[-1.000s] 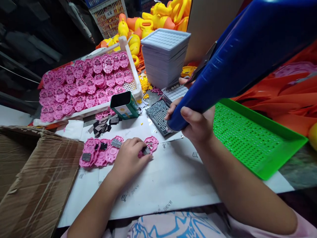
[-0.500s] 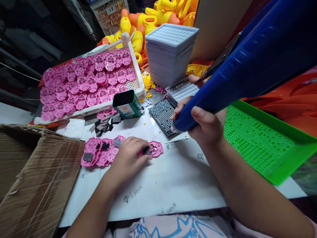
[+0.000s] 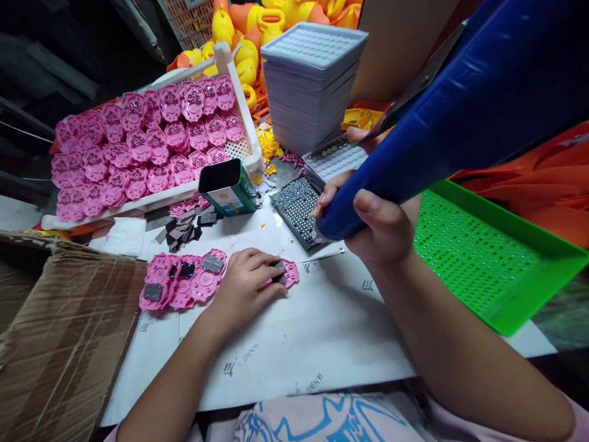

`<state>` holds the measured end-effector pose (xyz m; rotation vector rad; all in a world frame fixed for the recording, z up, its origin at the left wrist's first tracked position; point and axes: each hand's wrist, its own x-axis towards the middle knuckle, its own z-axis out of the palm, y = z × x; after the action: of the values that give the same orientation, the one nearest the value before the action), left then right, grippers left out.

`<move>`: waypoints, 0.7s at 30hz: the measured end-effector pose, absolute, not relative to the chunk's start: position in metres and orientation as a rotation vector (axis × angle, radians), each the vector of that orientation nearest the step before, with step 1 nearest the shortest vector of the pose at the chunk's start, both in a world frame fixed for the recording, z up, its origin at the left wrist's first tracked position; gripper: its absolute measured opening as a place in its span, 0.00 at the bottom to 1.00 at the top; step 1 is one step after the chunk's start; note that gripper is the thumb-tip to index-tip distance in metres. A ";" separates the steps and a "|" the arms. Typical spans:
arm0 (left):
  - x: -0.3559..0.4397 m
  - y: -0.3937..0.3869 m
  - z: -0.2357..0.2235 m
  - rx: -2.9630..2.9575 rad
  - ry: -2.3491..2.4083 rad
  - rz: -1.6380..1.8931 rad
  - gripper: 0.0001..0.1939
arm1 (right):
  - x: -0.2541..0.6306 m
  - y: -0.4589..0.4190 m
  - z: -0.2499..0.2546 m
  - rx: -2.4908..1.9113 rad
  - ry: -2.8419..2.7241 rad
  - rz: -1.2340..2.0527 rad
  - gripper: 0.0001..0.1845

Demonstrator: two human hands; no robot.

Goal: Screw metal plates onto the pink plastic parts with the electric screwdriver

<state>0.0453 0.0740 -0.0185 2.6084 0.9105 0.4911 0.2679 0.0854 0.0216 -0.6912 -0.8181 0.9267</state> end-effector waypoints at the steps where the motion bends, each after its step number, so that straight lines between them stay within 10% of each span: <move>1: 0.045 0.074 -0.019 2.602 0.904 0.488 0.11 | 0.268 0.085 0.022 -0.695 -0.828 0.929 0.31; 21: 0.047 0.070 -0.013 2.670 0.915 0.451 0.08 | 0.269 0.084 0.025 -0.733 -0.833 0.951 0.38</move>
<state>0.0472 0.0702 -0.0125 2.6704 0.9148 0.4507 0.2687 0.0836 0.0250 -0.7327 -0.8330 0.9510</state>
